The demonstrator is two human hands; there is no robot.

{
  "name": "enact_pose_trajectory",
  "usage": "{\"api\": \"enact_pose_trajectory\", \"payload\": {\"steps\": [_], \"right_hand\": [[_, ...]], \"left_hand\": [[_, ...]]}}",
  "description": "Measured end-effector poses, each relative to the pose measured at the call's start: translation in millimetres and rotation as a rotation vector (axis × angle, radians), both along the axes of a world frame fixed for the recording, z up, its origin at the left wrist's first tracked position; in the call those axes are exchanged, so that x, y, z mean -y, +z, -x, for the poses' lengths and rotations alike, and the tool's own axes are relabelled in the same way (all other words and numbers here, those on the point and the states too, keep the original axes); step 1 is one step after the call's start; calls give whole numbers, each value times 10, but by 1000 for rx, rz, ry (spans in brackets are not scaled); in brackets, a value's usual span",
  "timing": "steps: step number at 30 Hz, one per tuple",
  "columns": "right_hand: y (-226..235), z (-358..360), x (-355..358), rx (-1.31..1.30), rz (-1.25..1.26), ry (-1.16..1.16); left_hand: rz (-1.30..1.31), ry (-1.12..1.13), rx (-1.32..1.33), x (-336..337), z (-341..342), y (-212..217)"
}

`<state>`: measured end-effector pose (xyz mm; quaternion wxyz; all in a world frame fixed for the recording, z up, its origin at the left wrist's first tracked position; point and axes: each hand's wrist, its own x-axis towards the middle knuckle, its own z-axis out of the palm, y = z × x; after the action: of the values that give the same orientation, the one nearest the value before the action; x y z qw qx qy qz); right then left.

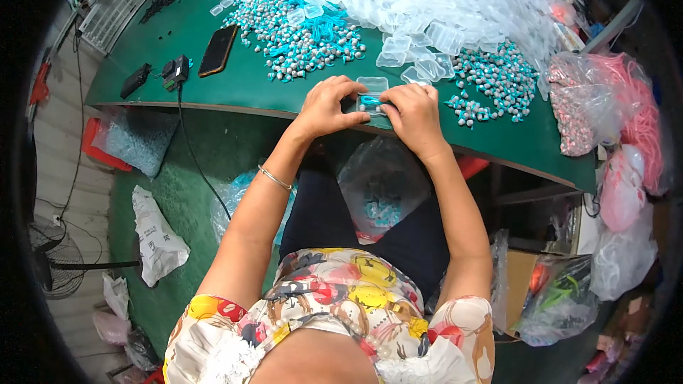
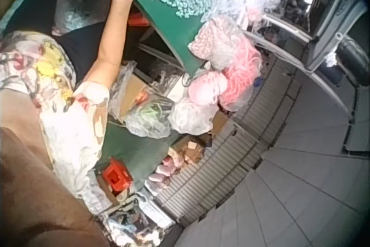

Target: The person sits at a green workbench and repeatedly picks up small teal and white beads, placing them into small clear plastic containers. They then close the containers and set them aside. The process is repetitive, involving picking, placing, and closing containers.

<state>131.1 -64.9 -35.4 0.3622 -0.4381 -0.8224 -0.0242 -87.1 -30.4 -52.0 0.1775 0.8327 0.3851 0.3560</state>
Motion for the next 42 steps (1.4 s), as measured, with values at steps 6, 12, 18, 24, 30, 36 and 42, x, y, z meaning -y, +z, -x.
{"api": "enact_pose_trajectory", "payload": {"steps": [6, 12, 18, 24, 30, 36, 42], "right_hand": [[-28, 48, -93, 72, -70, -10], [-25, 74, -48, 200, -160, 2], [68, 69, -80, 203, -129, -17], [74, 82, -368, 162, 52, -100], [44, 12, -512, 17, 259, -29], [71, -37, -309, -132, 159, 123], [-39, 1, -16, -165, 105, 205]], "left_hand": [[-1, 4, 4, 6, 9, -6], [-55, 13, -21, 20, 13, -7], [-57, 11, -23, 10, 6, -11], [-49, 8, -25, 9, 22, -1], [-27, 24, 26, 53, 5, -6], [-32, -2, 42, 91, 8, 63], [-178, 29, -82, 91, -33, 0]]}}
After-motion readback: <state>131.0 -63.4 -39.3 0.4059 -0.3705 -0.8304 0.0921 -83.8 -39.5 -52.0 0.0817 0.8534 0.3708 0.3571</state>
